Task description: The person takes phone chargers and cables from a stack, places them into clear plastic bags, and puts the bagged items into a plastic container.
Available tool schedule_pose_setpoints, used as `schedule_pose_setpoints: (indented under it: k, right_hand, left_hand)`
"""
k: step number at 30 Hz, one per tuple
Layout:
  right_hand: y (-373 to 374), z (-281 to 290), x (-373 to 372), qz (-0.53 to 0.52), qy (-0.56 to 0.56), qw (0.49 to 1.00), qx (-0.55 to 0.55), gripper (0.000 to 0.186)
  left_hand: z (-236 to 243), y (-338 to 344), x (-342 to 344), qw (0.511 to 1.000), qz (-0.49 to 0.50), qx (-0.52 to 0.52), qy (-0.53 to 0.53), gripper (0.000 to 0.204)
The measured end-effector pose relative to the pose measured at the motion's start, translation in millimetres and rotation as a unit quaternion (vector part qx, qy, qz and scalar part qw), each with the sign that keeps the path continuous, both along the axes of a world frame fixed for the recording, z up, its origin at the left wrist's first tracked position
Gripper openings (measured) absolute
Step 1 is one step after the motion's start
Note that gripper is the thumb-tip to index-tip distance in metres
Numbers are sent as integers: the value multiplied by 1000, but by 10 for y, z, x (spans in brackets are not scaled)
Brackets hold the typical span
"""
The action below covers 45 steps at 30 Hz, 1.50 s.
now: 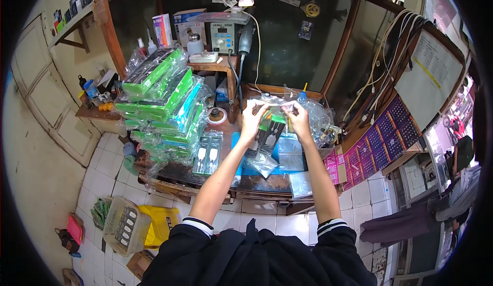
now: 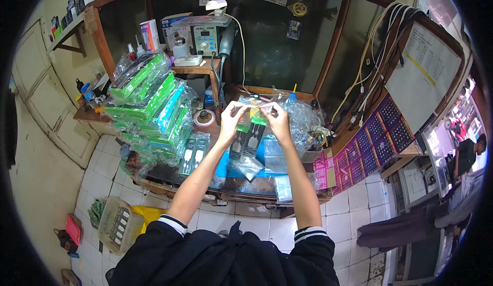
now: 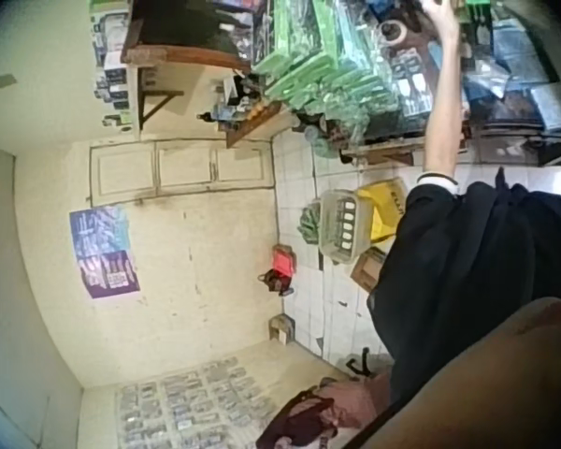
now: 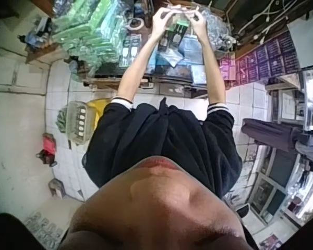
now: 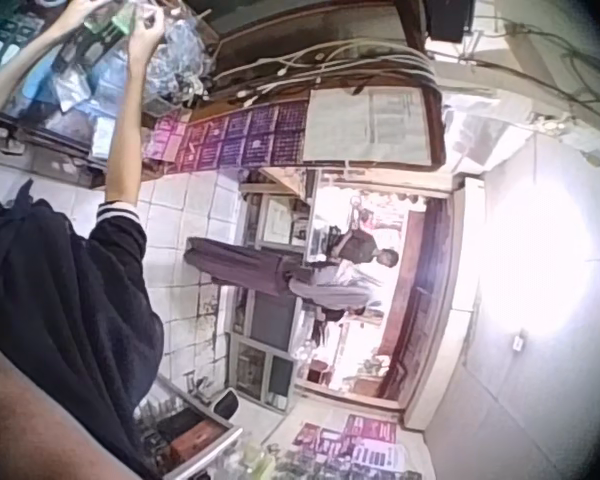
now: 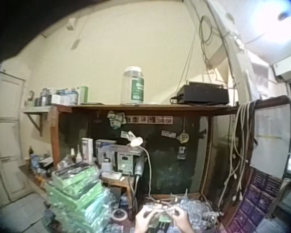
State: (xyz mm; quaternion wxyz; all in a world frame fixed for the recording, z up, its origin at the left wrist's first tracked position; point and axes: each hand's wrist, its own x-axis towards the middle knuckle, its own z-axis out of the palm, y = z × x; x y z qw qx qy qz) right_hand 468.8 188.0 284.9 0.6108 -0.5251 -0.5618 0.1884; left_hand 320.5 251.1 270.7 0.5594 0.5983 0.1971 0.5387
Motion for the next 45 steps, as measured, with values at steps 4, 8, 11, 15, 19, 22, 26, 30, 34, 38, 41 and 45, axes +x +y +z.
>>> schedule_pose_setpoints:
  k: [4,8,11,15,19,22,26,30,34,38,41,45]
  right_hand:
    - [181,61,-70,-33,34,997,56,9]
    - [220,260,-98,27,125,988,90,4]
    - [253,433,-135,23,109,989,96,6]
    - [248,102,-182,24,161,983,84,30]
    - [187,-584,-133,36,33,998,-46,37]
    - [226,-770,-85,25,58,998,-32,22]
    - [228,-497,-77,-57,76,995,14,6]
    - [169,-273,1,-58,76,995,41,6]
    - [73,-34,8,-54,133,987,75,8]
    - [-133,15,205,-63,147,984,77,18]
    - [-264,-146,553,-84,41,994,53,7]
    - [-339,-123,719,-91,72,993,-29,19]
  left_hand:
    - [-4,38,14,998,34,49,10,15]
    - [-130,-55,-20,975,66,122,176,23]
    - [-233,47,-67,986,34,71,148,18]
    - [-166,125,-55,997,43,22,67,17]
    - [-169,223,-21,1000,-2,0,3,16]
    - [-196,220,-7,1000,-5,-1,0,16]
    - [-61,200,-37,1000,9,18,-16,13]
    - [27,139,42,996,-29,21,-86,22]
    - [32,71,157,997,19,45,-54,50]
    - [166,-124,395,945,281,164,45,47]
    - [162,-205,603,985,163,18,-61,40]
    - [-150,10,810,981,193,22,16,38]
